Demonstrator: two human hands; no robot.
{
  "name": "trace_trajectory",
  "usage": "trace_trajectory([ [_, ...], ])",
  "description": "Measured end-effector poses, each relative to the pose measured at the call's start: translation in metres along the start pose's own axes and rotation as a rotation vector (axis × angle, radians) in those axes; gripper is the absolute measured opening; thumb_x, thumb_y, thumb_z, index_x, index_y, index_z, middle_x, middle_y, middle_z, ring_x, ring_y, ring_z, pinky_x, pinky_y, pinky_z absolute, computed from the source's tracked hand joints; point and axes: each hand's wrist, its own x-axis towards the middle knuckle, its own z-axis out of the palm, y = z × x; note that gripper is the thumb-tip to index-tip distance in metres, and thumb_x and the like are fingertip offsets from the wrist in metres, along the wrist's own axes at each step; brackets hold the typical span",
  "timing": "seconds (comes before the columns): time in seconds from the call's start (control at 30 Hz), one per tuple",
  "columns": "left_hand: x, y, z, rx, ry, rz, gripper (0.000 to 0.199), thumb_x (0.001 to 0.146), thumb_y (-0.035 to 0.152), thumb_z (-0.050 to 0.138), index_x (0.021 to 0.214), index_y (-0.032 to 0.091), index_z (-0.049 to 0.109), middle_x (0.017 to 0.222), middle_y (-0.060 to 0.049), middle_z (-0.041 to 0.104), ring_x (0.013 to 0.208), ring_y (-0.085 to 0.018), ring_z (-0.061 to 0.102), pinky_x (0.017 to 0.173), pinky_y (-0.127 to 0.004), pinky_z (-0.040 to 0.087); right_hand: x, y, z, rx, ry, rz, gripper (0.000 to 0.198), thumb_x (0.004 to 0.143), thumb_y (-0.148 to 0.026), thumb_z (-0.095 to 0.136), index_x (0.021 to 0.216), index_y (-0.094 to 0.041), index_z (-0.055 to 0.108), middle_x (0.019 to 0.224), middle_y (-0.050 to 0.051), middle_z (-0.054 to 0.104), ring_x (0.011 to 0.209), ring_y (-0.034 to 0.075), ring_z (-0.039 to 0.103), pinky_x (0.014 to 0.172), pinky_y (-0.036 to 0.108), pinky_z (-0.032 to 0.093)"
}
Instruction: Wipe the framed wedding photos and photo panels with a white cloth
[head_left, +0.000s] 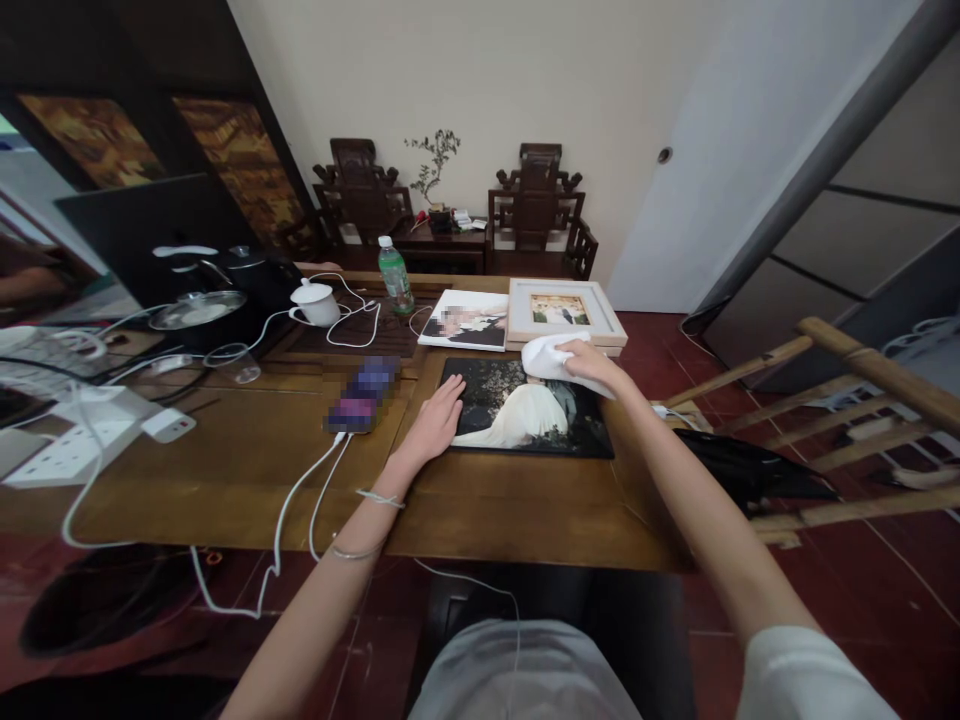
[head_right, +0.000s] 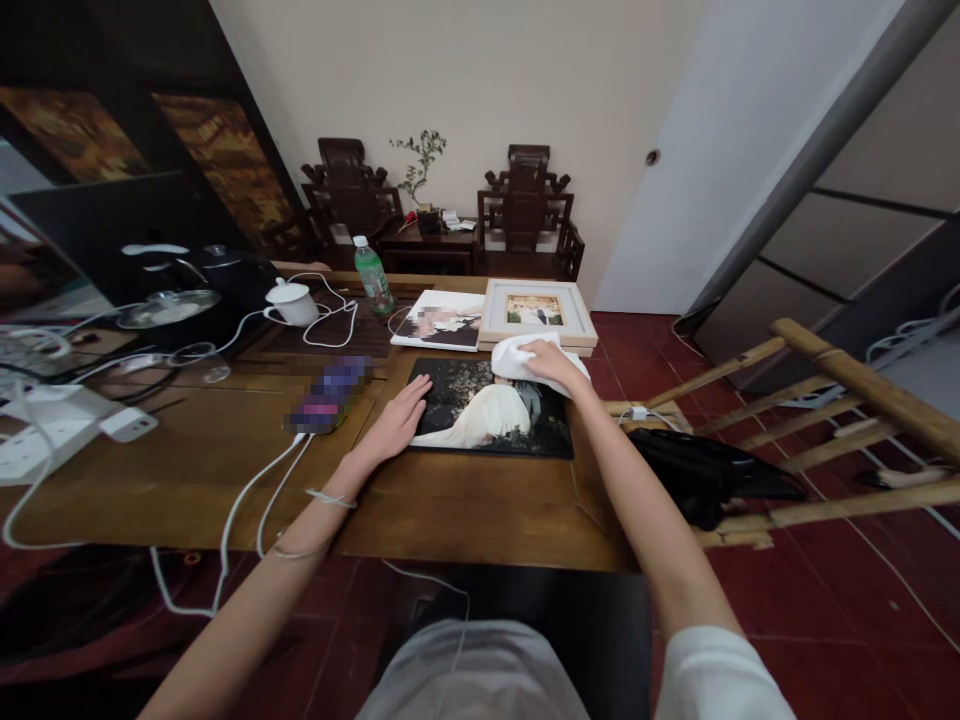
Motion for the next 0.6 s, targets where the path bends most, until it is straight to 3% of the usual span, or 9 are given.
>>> trace_trajectory([
  [0.1, 0.0, -0.001, 0.0, 0.005, -0.006, -0.004, 0.046, 0.097, 0.034, 0.027, 0.136, 0.016, 0.044, 0.149, -0.012, 0.037, 0.14, -0.02, 0.028, 0.113, -0.047, 0.027, 0.005, 0.0, -0.001, 0.024, -0.045, 0.061, 0.035, 0.053, -0.011, 0.038, 0.074, -0.016, 0.066, 0.08, 0.003, 0.069, 0.076, 0.022, 0.058, 0.067, 0.027, 0.042],
  [0.23, 0.001, 0.001, -0.001, 0.011, -0.012, -0.005, 0.046, 0.097, 0.033, 0.027, 0.136, 0.015, 0.043, 0.149, -0.012, 0.036, 0.14, -0.02, 0.028, 0.113, -0.047, 0.028, -0.016, -0.009, 0.007, 0.009, 0.015, 0.004, 0.037, 0.056, -0.009, 0.038, 0.078, -0.015, 0.067, 0.085, 0.006, 0.071, 0.083, 0.023, 0.059, 0.076, 0.028, 0.042],
  [0.37, 0.001, 0.004, -0.002, 0.024, -0.004, -0.001, 0.046, 0.096, 0.032, 0.028, 0.135, 0.014, 0.044, 0.148, -0.013, 0.037, 0.14, -0.02, 0.029, 0.113, -0.045, 0.027, -0.072, -0.029, 0.02, 0.01, 0.03, -0.065, 0.039, 0.058, -0.005, 0.036, 0.081, -0.017, 0.066, 0.086, 0.005, 0.071, 0.083, 0.022, 0.062, 0.083, 0.029, 0.043],
  [0.47, 0.001, 0.005, -0.002, 0.038, -0.005, 0.002, 0.045, 0.096, 0.032, 0.028, 0.135, 0.015, 0.045, 0.148, -0.013, 0.038, 0.14, -0.02, 0.028, 0.113, -0.045, 0.027, -0.123, -0.047, 0.03, -0.038, 0.013, -0.068, 0.045, 0.056, -0.001, 0.036, 0.085, -0.021, 0.064, 0.082, 0.002, 0.071, 0.078, 0.021, 0.064, 0.101, 0.04, 0.035],
  [0.6, 0.001, 0.005, -0.002, 0.036, -0.002, 0.001, 0.046, 0.097, 0.033, 0.028, 0.136, 0.015, 0.044, 0.148, -0.013, 0.039, 0.14, -0.02, 0.029, 0.113, -0.046, 0.027, -0.172, -0.067, 0.041, -0.068, -0.034, -0.116, 0.053, 0.055, 0.002, 0.035, 0.094, -0.021, 0.062, 0.116, 0.007, 0.066, 0.105, 0.025, 0.062, 0.11, 0.05, 0.024],
])
